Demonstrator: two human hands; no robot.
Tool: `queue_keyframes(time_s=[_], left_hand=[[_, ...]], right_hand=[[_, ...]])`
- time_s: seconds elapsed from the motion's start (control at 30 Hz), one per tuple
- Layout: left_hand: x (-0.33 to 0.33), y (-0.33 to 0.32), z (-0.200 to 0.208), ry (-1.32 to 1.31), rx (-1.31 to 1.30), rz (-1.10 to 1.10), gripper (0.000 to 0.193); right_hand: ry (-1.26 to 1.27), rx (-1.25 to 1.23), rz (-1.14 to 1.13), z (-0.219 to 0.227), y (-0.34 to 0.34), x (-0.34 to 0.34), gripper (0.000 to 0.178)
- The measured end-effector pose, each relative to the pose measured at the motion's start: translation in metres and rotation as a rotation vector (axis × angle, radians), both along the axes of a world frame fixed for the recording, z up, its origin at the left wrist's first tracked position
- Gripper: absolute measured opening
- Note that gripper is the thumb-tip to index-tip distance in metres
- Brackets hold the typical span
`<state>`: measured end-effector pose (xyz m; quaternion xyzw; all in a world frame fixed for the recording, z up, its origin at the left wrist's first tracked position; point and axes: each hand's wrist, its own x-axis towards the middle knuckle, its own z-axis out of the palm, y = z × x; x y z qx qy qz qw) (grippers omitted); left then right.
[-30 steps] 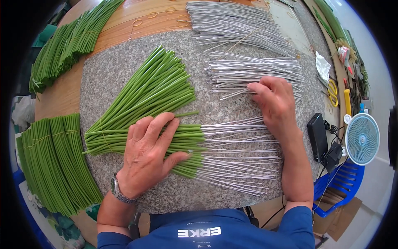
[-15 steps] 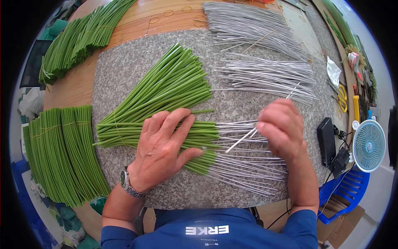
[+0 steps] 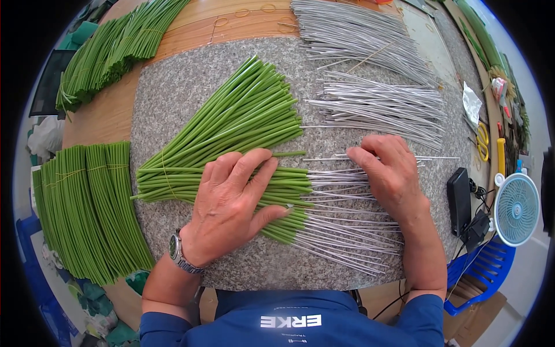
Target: Inserting thin metal rods into green flexible plastic tubes at an assembly table.
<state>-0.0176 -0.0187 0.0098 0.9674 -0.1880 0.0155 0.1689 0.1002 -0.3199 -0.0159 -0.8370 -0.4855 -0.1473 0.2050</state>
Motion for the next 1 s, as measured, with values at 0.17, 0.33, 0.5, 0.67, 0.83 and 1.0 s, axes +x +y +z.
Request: queue_keyframes(time_s=[0.17,0.33,0.5,0.67,0.83,1.0], left_hand=[[0.0,0.0,0.001,-0.005,0.008,0.004,0.076],[0.001,-0.001,0.0,-0.007,-0.003,0.01,0.075],[0.001,0.0,-0.001,-0.005,-0.02,-0.002,0.075],[0.001,0.002,-0.001,-0.008,-0.042,-0.008,0.074],[0.002,0.002,-0.001,-0.043,-0.064,-0.016,0.076],[0.002,0.002,0.001,-0.045,-0.064,-0.012,0.076]], right_hand=[[0.07,0.035,0.053,0.001,0.021,-0.004,0.036],[0.081,-0.058,0.082,0.007,0.023,-0.009,0.036],[0.081,-0.086,0.099,0.006,0.029,-0.006,0.037],[0.093,-0.057,0.093,0.004,0.034,-0.005,0.037],[0.114,-0.058,0.093,0.003,0.033,-0.004,0.039],[0.129,-0.05,0.105,0.003,0.032,-0.003,0.04]])
